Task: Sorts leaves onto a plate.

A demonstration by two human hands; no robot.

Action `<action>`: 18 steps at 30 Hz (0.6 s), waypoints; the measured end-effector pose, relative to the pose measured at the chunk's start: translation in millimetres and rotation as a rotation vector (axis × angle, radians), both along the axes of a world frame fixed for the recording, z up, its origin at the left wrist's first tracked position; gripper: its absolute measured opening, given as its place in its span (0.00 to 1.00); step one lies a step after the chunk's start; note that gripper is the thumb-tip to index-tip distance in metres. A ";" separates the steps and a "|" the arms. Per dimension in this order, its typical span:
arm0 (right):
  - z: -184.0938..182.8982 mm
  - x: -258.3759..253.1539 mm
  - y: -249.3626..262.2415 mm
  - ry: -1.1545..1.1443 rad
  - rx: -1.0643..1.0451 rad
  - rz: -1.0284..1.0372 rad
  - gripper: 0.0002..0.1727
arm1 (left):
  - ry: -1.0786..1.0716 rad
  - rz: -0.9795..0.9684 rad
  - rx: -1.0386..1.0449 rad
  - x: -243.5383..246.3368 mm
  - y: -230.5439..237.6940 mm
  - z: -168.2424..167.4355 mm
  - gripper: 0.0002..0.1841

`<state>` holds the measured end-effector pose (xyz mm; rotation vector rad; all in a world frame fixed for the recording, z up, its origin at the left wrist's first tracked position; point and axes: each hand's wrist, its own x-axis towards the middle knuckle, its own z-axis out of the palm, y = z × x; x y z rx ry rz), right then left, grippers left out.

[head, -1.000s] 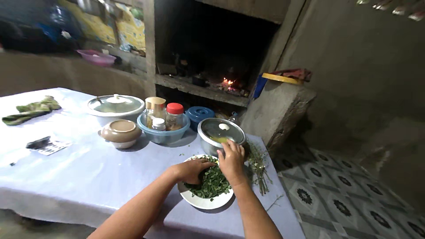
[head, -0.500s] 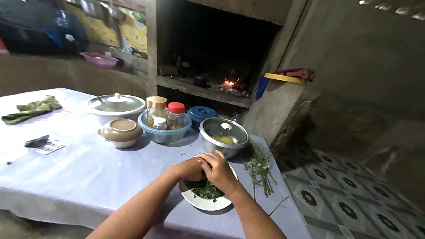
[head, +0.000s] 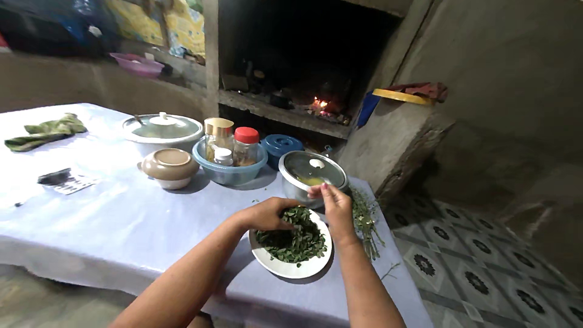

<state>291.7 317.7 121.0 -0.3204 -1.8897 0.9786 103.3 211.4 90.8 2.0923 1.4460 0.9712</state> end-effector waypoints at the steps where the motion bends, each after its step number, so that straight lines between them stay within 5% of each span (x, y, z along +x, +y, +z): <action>1: 0.8 1.3 1.0 0.019 -0.016 -0.010 0.18 | -0.032 -0.002 -0.001 -0.5 -1.1 0.9 0.28; 11: 3.3 3.6 -2.0 0.057 0.000 -0.016 0.17 | -0.172 -0.012 -0.039 -16.8 -12.4 10.3 0.19; 18: 10.0 9.5 6.6 -0.358 -0.064 -0.012 0.08 | -0.174 0.074 -0.074 -30.4 -15.3 11.4 0.13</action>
